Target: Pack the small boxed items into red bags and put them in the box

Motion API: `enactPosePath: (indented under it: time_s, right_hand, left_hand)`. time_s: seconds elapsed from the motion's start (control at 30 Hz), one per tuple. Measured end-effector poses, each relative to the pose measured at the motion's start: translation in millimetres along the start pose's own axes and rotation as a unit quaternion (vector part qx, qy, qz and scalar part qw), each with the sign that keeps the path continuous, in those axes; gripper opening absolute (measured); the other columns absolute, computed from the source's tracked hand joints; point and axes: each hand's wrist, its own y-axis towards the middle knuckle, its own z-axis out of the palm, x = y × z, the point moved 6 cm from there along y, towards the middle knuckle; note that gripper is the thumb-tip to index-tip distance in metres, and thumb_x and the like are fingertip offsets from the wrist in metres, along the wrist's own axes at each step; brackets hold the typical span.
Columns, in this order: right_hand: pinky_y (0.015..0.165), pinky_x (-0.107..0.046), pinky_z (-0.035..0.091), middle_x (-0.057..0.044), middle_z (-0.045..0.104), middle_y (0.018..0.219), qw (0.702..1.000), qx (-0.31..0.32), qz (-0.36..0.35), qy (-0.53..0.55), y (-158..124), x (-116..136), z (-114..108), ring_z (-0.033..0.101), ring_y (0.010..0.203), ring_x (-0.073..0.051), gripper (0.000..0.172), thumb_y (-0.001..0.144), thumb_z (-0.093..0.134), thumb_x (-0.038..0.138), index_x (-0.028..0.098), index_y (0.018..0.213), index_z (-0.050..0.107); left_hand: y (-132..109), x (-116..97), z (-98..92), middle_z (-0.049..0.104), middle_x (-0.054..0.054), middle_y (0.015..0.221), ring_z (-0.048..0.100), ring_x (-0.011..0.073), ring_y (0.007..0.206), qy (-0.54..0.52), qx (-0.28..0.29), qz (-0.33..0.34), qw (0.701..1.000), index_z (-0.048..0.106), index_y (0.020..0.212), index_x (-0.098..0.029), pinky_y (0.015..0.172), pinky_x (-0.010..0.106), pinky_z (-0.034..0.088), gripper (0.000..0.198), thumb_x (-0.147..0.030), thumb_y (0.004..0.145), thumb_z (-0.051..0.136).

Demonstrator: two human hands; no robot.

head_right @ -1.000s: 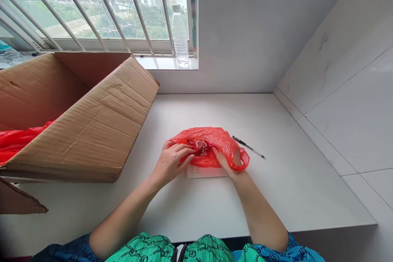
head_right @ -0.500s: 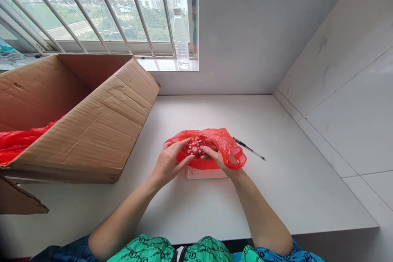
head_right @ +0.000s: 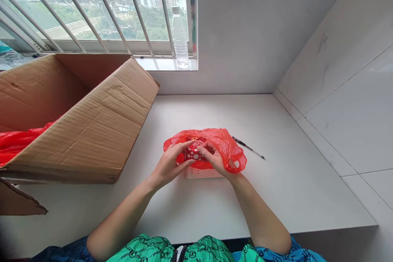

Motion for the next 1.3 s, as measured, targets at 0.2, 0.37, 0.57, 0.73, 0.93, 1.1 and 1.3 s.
enactPosePath:
  time_s: [0.2, 0.37, 0.57, 0.73, 0.93, 1.1, 1.3]
  right_hand:
    - [0.086, -0.041, 0.059, -0.003, 0.073, 0.088, 0.995, 0.041, -0.027, 0.084, -6, 7, 4, 0.071, 0.089, -0.022, 0.022, 0.092, 0.062, 0.047, 0.026, 0.086, 0.069]
    - [0.087, -0.038, 0.058, -0.002, 0.073, 0.096, 0.994, 0.060, -0.062, 0.073, -9, 9, 8, 0.070, 0.094, -0.020, 0.013, 0.092, 0.065, 0.038, 0.026, 0.097, 0.069]
    - [0.075, -0.033, 0.057, -0.003, 0.070, 0.092, 0.992, 0.051, -0.108, 0.043, -8, 10, 10, 0.068, 0.084, -0.017, 0.010, 0.091, 0.067, 0.032, 0.024, 0.097, 0.069]
    - [0.073, -0.033, 0.054, -0.003, 0.069, 0.094, 0.987, 0.035, -0.159, -0.006, -11, 15, 8, 0.065, 0.086, -0.017, 0.009, 0.091, 0.067, 0.027, 0.026, 0.100, 0.069]
    - [0.072, -0.033, 0.054, -0.003, 0.068, 0.093, 0.989, 0.041, -0.139, 0.007, -9, 14, 9, 0.064, 0.084, -0.017, 0.010, 0.091, 0.067, 0.030, 0.027, 0.100, 0.070]
    - [0.076, -0.034, 0.053, -0.002, 0.067, 0.090, 0.993, 0.037, -0.094, 0.059, -7, 14, 11, 0.063, 0.084, -0.017, 0.008, 0.090, 0.068, 0.033, 0.026, 0.090, 0.071]
    - [0.070, -0.030, 0.054, 0.000, 0.063, 0.079, 0.991, 0.031, -0.026, 0.128, -6, 8, 14, 0.063, 0.076, -0.015, 0.020, 0.089, 0.068, 0.042, 0.023, 0.082, 0.066]
  left_hand:
    - [1, -2, -6.8, 0.070, 0.004, 0.097, 0.066, 0.0170, 0.089, -0.168, -0.016, -0.056, 0.984, 0.061, 0.125, -0.024, 0.083, 0.030, 0.054, 0.035, -0.036, 0.092, 0.065]
    - [2, -2, -12.7, 0.072, 0.003, 0.088, 0.066, 0.0153, 0.080, -0.146, -0.065, -0.013, 0.987, 0.070, 0.095, -0.020, 0.074, 0.027, 0.052, 0.012, -0.030, 0.092, 0.065]
    - [2, -6, -14.6, 0.072, 0.002, 0.085, 0.065, 0.0141, 0.078, -0.111, -0.088, 0.017, 0.990, 0.071, 0.092, -0.021, 0.074, 0.026, 0.051, 0.007, -0.027, 0.091, 0.067]
    - [2, -5, -14.8, 0.073, 0.002, 0.088, 0.066, 0.0142, 0.079, -0.115, -0.087, 0.004, 0.990, 0.072, 0.096, -0.021, 0.074, 0.026, 0.051, 0.009, -0.026, 0.089, 0.069]
    - [1, -4, -15.7, 0.073, 0.002, 0.085, 0.065, 0.0144, 0.077, -0.137, -0.094, 0.013, 0.986, 0.074, 0.091, -0.022, 0.072, 0.026, 0.052, 0.005, -0.024, 0.089, 0.069]
    - [2, -3, -13.9, 0.074, 0.004, 0.087, 0.068, 0.0167, 0.080, -0.222, -0.086, -0.027, 0.971, 0.075, 0.092, -0.021, 0.074, 0.028, 0.056, 0.008, -0.024, 0.089, 0.069]
    - [2, 0, -7.3, 0.075, 0.005, 0.083, 0.070, 0.0169, 0.076, -0.327, -0.059, -0.114, 0.936, 0.073, 0.086, -0.016, 0.071, 0.027, 0.058, 0.016, -0.031, 0.089, 0.068]
